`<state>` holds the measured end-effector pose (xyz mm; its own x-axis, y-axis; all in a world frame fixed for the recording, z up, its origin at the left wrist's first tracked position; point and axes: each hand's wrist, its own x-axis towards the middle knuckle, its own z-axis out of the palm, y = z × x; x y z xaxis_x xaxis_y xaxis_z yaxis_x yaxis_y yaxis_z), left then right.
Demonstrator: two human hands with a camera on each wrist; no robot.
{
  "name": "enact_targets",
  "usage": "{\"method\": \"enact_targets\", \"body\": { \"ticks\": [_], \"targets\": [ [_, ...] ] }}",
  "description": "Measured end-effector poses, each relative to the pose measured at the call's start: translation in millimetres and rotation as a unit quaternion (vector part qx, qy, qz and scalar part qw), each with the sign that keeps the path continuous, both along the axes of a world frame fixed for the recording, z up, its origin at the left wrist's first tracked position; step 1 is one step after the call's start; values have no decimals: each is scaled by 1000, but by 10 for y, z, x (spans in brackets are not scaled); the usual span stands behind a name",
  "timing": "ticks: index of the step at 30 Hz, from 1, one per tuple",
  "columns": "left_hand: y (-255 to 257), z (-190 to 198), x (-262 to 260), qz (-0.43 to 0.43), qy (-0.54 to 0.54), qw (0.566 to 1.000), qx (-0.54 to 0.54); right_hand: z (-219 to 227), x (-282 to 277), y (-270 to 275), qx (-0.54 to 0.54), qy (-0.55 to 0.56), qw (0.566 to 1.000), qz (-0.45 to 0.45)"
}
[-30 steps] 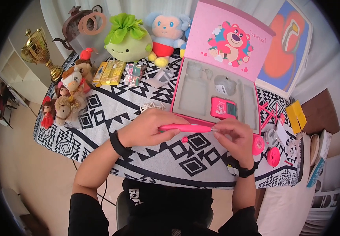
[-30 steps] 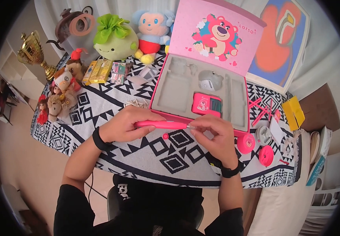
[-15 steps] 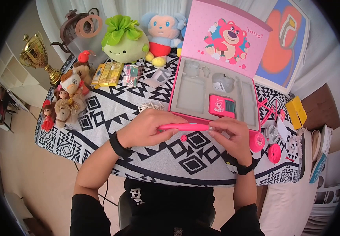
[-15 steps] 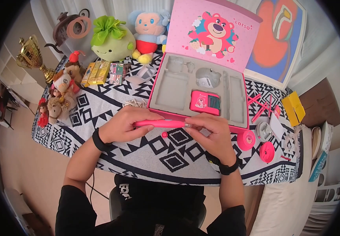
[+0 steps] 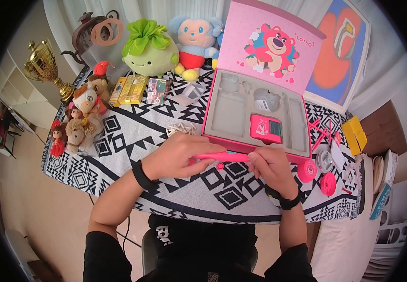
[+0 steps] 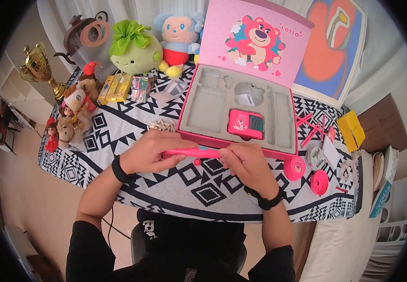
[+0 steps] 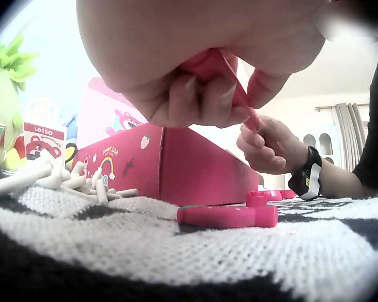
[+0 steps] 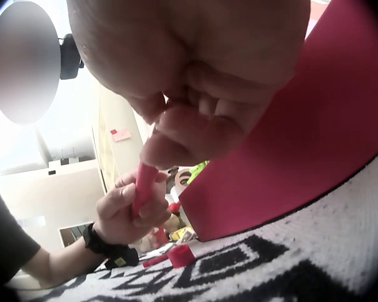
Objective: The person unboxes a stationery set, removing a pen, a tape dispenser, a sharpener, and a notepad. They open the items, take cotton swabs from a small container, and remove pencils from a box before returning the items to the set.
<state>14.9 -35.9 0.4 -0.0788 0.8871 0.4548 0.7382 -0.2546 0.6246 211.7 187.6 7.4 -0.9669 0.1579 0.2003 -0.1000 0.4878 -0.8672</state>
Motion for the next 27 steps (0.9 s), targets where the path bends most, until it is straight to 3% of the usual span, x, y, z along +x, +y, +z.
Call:
{"method": "enact_targets", "body": {
  "ticks": [2, 4, 7, 9, 10, 11, 13, 14, 15, 17, 18, 22, 25, 27],
  "targets": [
    [12, -28, -23, -6, 7, 1000, 7, 12, 1, -12, -11, -71, 997, -16],
    [9, -22, -30, -10, 13, 1000, 13, -50, 13, 15, -30, -50, 998, -20],
    [-6, 0, -35, 29, -58, 998, 6, -85, 45, 81, -74, -21, 996, -35],
    [-17, -45, -82, 71, -202, 975, 61, -59, 25, 58, -98, -13, 994, -44],
    [-58, -33, -100, 54, -288, 956, 27, -11, -6, -2, -19, -13, 999, -41],
    [-60, -32, -108, 56, -287, 956, 30, 20, -45, -57, 62, -13, 997, -37],
    [-52, -79, -155, 9, -380, 923, 57, -47, -110, -170, 79, 3, 997, 15],
    [-2, -138, -177, -18, -404, 911, 81, -35, -121, -210, 111, -41, 992, 44],
    [1, -159, -182, -18, -402, 912, 82, -61, -144, -269, 112, -39, 992, 45],
    [1, -132, -144, -25, -432, 896, 98, -152, -192, -367, 217, 15, 973, 79],
    [8, -126, -127, -25, -431, 897, 97, -167, -198, -368, 224, -27, 969, 101],
    [43, -164, -143, -30, -459, 878, 133, -249, -202, -283, 237, 19, 965, 109],
    [9, -178, -159, -17, -452, 884, 117, -114, -165, -245, 180, -21, 982, 56],
    [-6, -168, -140, 5, -446, 891, 88, -41, -173, -238, 114, 99, 988, -23]
  ]
}}
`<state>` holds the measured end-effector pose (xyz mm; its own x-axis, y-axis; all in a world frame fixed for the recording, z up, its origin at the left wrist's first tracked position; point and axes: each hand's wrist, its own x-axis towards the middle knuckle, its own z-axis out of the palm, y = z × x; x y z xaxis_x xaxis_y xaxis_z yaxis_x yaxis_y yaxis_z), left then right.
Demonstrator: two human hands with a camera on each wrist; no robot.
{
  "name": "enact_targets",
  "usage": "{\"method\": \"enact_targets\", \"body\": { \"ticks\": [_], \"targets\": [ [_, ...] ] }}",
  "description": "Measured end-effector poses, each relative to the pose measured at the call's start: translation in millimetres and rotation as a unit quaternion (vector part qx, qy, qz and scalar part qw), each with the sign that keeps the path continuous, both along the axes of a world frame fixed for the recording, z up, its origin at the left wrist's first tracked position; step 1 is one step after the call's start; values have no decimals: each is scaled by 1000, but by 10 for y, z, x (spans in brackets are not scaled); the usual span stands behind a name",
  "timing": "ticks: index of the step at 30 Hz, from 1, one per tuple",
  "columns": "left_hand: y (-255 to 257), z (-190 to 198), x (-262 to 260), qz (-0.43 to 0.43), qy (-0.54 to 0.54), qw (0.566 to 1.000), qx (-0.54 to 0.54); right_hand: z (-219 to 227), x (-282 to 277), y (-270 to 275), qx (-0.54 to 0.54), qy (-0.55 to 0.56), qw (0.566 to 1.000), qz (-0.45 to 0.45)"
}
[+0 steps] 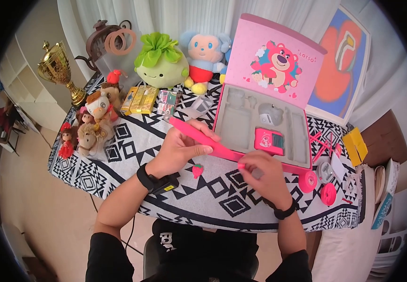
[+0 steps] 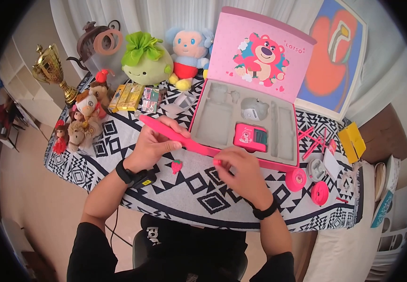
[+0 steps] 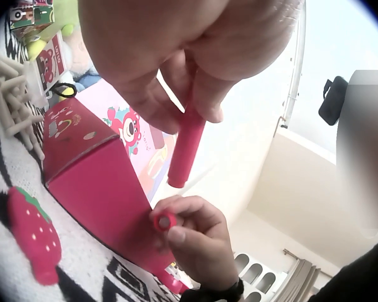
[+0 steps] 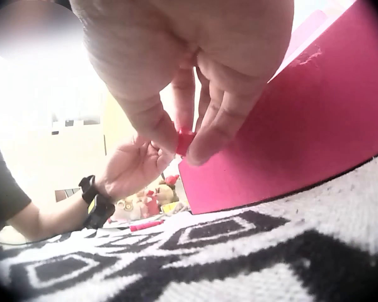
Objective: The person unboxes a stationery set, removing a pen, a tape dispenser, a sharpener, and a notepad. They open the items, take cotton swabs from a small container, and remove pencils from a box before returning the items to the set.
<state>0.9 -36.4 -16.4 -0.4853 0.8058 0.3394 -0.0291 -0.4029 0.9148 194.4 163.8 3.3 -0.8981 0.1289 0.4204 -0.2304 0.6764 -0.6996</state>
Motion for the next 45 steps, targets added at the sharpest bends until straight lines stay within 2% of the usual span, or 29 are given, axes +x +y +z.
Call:
{"method": "enact_targets", "body": {
  "ticks": [2, 4, 5, 7, 10, 20, 26, 28, 32, 34, 37, 38, 40, 41, 43, 45],
  "targets": [
    [22, 13, 33, -18, -54, 998, 26, 22, 8, 35, 25, 35, 999, -18],
    [17, 35, 63, -12, -62, 998, 16, -14, 6, 43, -124, 67, 989, -47],
    [16, 39, 74, -6, -71, 997, 6, -24, 13, 42, -124, 68, 989, -48],
    [23, 34, 86, 5, -61, 998, 10, -36, 30, 43, -207, 92, 974, 19],
    [14, 30, 92, 24, -51, 998, 11, -57, 18, -31, -263, 86, 960, 46],
    [4, 57, 152, 84, 46, 995, 20, -100, 16, -66, -191, 105, 975, 36],
    [11, -2, 137, 54, 10, 998, 29, -115, 37, -49, -218, 76, 972, 39],
    [25, -24, 132, 47, 15, 998, 38, -116, 53, -48, -286, 44, 956, 46],
    [48, -48, 126, 22, 18, 998, 54, -101, 55, -54, -337, 4, 941, 37],
    [47, -46, 123, 19, 35, 998, 52, -84, 68, -14, -356, -116, 926, 45],
    [41, -29, 120, 17, 48, 998, 48, -53, 72, -32, -372, -163, 912, 57],
    [36, -23, 117, 19, 43, 998, 44, -56, 66, -54, -371, -163, 912, 57],
    [27, -20, 118, 27, 29, 999, 32, -63, 47, -122, -369, -74, 926, 24],
    [22, -18, 120, 36, 13, 999, 20, -55, 34, -149, -368, -73, 927, 23],
    [4, -1, 114, 33, 13, 999, -1, -35, 17, -187, -275, -13, 961, 17],
    [0, 24, 127, 30, 12, 999, -23, -138, 14, -139, -243, -26, 969, 27]
  ]
}}
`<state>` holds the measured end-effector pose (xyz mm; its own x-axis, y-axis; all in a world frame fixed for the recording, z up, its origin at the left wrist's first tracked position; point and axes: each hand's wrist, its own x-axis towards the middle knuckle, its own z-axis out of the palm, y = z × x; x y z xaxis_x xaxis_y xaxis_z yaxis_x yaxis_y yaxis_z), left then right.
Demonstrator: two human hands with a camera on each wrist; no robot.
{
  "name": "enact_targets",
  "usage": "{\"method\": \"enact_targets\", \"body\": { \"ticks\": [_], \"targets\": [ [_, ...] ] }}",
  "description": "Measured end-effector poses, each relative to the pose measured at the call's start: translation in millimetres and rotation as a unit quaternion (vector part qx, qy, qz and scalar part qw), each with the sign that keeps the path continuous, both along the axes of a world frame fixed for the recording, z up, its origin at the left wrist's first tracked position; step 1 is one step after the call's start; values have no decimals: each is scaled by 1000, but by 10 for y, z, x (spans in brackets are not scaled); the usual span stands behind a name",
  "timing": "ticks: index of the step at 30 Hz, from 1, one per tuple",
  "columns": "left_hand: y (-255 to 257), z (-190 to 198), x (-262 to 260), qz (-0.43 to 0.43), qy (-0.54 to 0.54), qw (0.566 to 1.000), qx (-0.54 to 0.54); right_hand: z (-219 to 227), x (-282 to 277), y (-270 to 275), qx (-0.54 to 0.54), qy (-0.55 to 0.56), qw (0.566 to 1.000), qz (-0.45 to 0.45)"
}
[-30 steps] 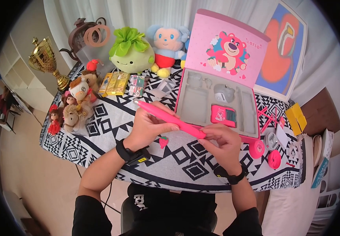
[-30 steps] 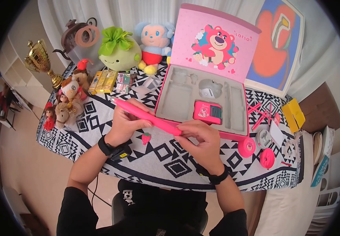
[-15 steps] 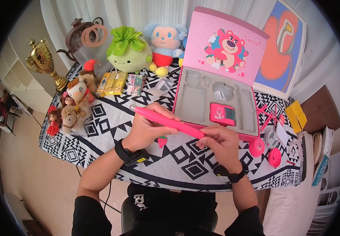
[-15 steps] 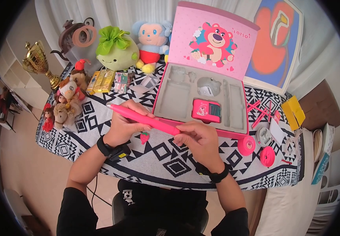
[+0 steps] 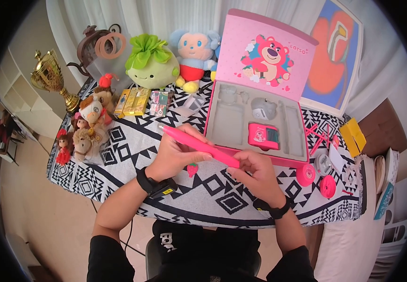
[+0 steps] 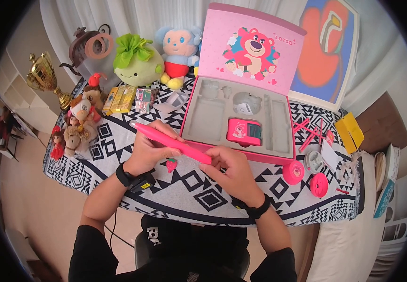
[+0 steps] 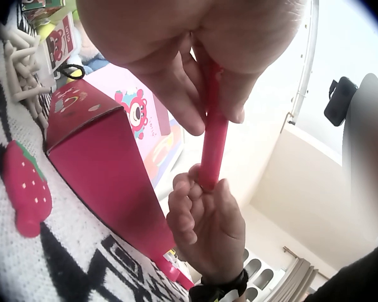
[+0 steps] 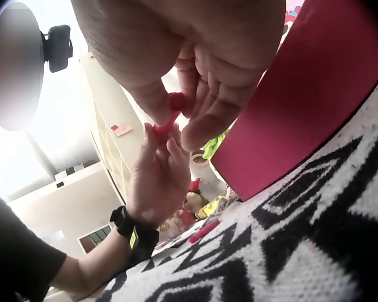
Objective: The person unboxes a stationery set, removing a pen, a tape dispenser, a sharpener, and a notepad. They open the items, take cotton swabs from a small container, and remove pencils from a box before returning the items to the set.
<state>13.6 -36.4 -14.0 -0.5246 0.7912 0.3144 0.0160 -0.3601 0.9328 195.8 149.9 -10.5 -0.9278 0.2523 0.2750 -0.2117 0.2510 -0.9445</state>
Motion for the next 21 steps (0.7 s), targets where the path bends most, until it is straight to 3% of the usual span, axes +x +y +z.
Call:
{"method": "enact_targets", "body": {
  "ticks": [2, 4, 6, 11, 13, 14, 16, 21],
  "targets": [
    [13, 24, 20, -36, 0, 999, 10, 14, 24, 33, 33, -10, 999, 13],
    [21, 8, -4, -47, 31, 998, 5, 123, 73, 46, 20, -111, 992, 61],
    [19, 8, -16, -55, 62, 997, 0, 170, 71, 52, 19, -134, 988, 77],
    [21, 33, 11, -58, -3, 998, -10, 131, 60, 65, 14, -165, 980, 109],
    [-17, 77, 4, -52, 8, 997, -57, 85, 24, 13, 53, -40, 997, 31],
    [-31, 98, 5, -47, 18, 993, -104, 109, -6, -9, 55, -39, 997, 32],
    [-26, 125, 23, -53, 13, 992, -115, 185, -68, -66, 155, 10, 988, 11],
    [-23, 53, -4, -72, 67, 983, -154, 124, -106, -164, 238, 36, 971, -1]
  ]
}}
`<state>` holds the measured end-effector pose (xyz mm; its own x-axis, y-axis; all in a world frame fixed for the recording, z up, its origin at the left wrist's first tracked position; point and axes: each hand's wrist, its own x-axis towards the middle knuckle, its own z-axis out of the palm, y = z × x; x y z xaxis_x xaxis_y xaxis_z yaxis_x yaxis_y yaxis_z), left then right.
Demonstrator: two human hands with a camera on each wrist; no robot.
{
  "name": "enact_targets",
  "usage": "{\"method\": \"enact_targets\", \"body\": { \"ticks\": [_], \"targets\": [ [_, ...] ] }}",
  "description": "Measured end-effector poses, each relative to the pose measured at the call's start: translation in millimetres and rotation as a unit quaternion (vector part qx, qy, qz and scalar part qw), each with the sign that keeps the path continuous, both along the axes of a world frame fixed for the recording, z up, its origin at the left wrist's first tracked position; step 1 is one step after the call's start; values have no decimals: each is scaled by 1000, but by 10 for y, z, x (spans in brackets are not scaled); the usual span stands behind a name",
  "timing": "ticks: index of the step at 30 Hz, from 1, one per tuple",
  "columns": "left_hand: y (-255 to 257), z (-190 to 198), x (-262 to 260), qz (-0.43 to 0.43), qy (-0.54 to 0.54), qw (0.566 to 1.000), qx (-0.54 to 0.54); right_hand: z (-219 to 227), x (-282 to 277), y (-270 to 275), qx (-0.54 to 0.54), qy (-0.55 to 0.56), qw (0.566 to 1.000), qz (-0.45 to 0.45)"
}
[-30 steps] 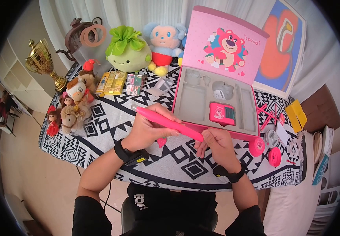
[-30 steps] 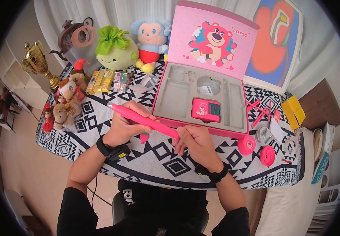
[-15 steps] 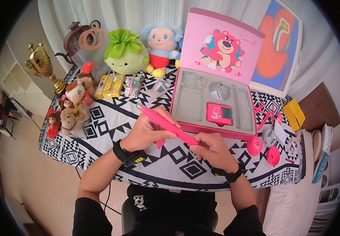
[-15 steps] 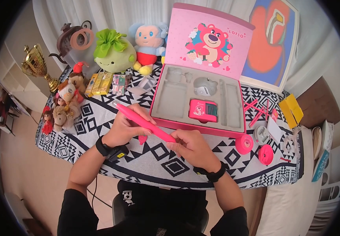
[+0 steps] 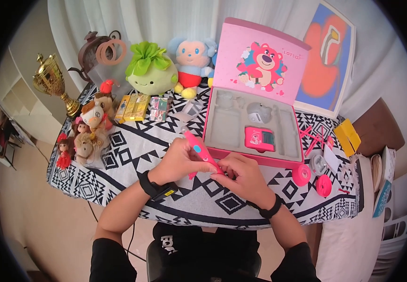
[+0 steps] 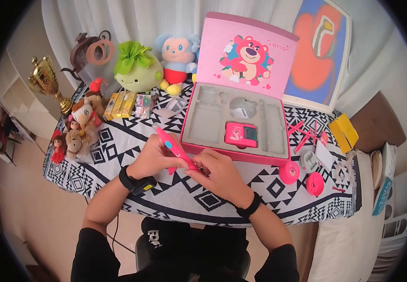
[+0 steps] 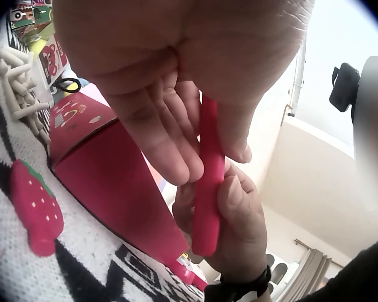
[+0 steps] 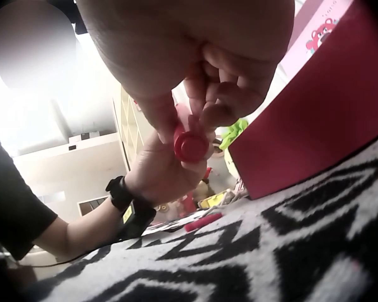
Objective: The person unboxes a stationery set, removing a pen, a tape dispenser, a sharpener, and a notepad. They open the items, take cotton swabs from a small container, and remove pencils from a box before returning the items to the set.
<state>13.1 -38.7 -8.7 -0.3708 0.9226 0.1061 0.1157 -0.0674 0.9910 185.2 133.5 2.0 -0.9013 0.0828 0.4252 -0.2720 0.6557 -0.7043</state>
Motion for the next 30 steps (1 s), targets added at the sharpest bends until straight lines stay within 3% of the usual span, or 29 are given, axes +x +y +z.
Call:
{"method": "enact_targets", "body": {
  "ticks": [4, 8, 11, 12, 14, 22, 30],
  "targets": [
    [34, 8, 21, -37, -20, 998, 50, 51, 209, 190, 39, 21, 996, -77],
    [59, -25, 32, -6, -29, 999, 38, 168, 577, 668, -45, 34, 955, -291],
    [57, 18, 47, -13, -17, 1000, 9, 169, 716, 1113, -34, -5, 929, -369],
    [55, 23, 51, -16, -15, 1000, 10, 155, 703, 1182, -33, -3, 928, -372],
    [50, 30, 56, -12, -3, 1000, 9, 182, 654, 1274, 100, 10, 921, -376],
    [61, 2, 54, -6, 3, 1000, 8, 60, 228, 1302, 166, -18, 901, -400],
    [50, 18, 58, -7, 13, 1000, 20, -10, 191, 1364, 217, -56, 891, -394]
  ]
}}
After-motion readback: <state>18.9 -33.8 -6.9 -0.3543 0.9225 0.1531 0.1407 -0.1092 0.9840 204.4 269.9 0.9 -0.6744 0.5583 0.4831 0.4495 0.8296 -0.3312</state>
